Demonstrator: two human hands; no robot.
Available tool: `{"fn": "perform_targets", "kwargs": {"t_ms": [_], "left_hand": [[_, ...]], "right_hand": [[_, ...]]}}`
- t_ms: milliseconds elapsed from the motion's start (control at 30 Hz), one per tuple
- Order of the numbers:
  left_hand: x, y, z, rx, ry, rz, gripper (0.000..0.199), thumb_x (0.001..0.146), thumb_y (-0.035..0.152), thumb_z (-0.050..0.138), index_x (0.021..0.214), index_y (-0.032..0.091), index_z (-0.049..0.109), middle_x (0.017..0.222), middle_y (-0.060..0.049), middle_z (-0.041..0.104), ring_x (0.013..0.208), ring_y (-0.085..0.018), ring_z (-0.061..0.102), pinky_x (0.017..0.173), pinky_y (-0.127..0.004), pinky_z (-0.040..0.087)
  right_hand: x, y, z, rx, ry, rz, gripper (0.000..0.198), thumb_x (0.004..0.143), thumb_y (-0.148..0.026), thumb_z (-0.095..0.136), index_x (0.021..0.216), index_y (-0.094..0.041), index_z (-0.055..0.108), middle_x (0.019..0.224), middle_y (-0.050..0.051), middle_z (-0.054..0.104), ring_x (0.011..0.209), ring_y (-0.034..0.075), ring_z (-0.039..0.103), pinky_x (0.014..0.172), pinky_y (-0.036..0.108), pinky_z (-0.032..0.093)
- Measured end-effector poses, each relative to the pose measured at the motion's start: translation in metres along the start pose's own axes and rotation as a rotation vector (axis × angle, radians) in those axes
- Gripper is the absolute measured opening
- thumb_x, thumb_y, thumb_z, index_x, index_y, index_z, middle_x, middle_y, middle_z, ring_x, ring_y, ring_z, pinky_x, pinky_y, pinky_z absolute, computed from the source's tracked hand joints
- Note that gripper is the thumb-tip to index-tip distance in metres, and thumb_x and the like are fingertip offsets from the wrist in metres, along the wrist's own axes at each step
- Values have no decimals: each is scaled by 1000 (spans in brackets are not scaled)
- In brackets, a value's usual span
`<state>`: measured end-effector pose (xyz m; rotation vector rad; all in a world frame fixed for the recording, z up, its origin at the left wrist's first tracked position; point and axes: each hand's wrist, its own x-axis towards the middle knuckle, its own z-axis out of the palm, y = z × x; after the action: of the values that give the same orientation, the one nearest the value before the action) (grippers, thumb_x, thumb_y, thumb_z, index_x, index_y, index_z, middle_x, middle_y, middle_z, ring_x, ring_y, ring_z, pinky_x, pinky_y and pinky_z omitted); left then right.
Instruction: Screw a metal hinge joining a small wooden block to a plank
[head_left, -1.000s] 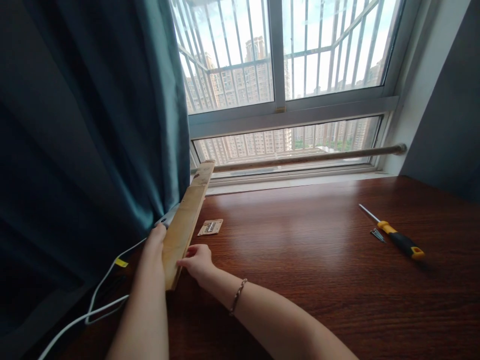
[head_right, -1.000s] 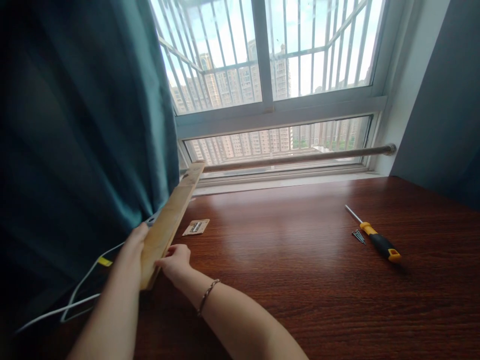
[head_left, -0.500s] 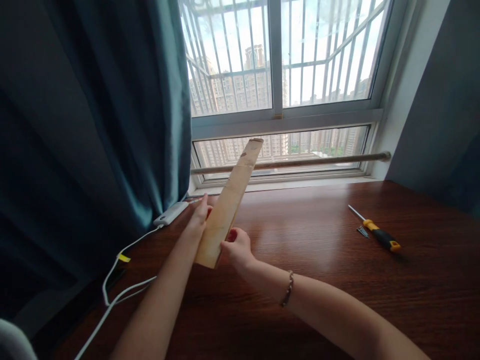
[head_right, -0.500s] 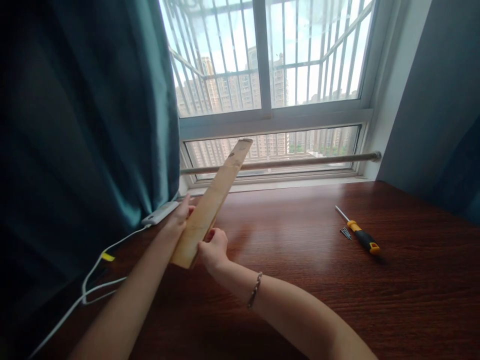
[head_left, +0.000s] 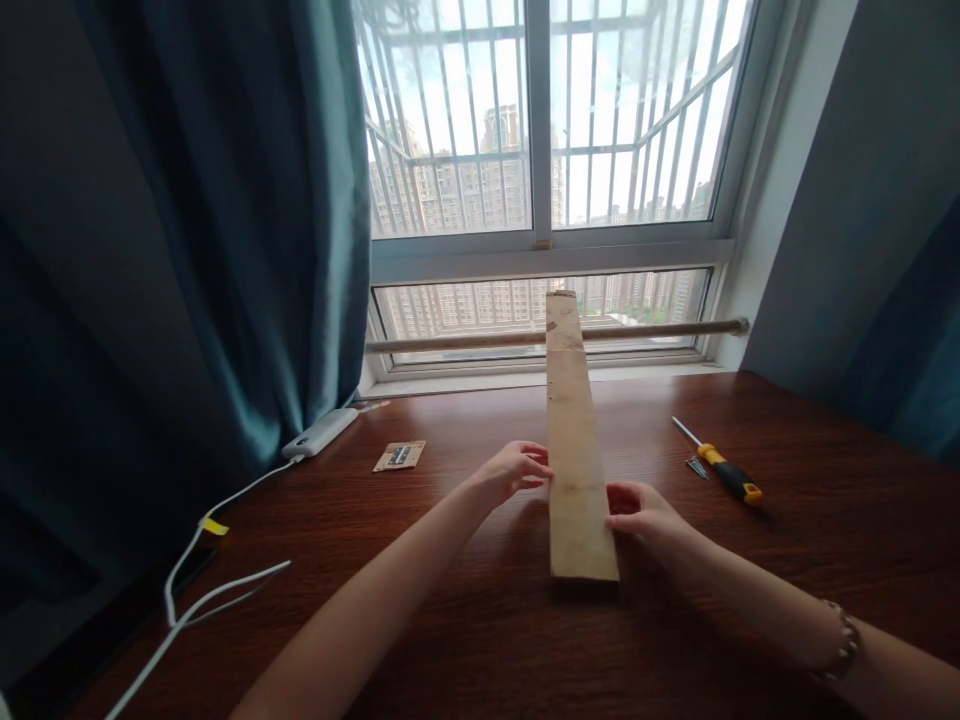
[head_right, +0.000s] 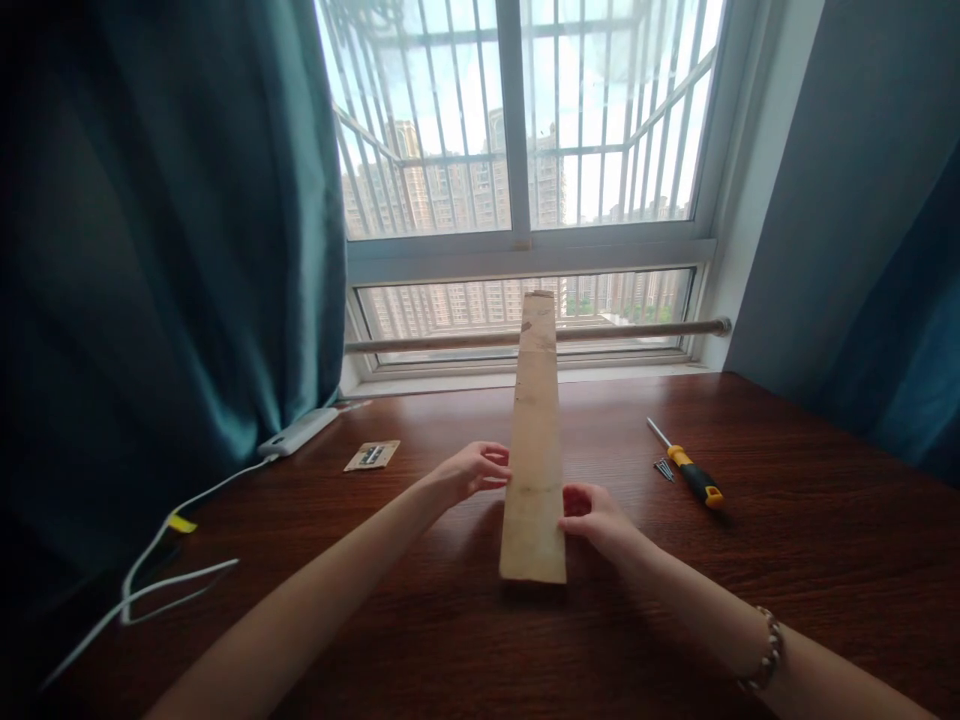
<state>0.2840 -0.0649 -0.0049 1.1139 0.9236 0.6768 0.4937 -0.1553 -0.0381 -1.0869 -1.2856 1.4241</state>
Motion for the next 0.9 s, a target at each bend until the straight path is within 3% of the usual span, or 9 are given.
{"fn": "perform_targets", "kwargs": {"t_ms": [133, 300, 567, 900], "left_hand": [[8, -19, 30, -102, -2, 11, 40, 40, 4, 75, 76, 12, 60, 79, -6, 66, 76, -15, 62, 77, -28, 46], [13, -30, 51, -136, 61, 8, 38, 39, 3, 77, 72, 12, 59, 77, -5, 64, 71, -14, 62, 73, -27, 48], [29, -42, 63, -200, 70, -8, 42, 38, 1, 77, 73, 12, 56, 77, -6, 63, 73, -16, 62, 75, -29, 49], [34, -45, 70, -206, -12, 7, 43, 36, 7, 80, 74, 12, 59, 79, -9, 66, 78, -20, 64, 79, -32, 48]], "right_hand": [[-17, 5, -29, -26, 12, 3, 41, 51, -24, 72, 91, -15, 67, 96, 11, 68, 89, 24, 62, 85, 38, 45], [-28, 5, -50, -71, -3, 35, 37, 54, -27, 71, 89, -16, 69, 95, 11, 68, 91, 27, 62, 86, 39, 45], [-28, 6, -68, -39, -3, 73, 36, 53, -22, 70, 88, -17, 69, 93, 10, 69, 91, 26, 62, 86, 39, 44], [-32, 5, -76, 4, 6, 122, 34, 52, -23, 71, 86, -18, 70, 93, 10, 69, 92, 27, 62, 87, 38, 44]]}}
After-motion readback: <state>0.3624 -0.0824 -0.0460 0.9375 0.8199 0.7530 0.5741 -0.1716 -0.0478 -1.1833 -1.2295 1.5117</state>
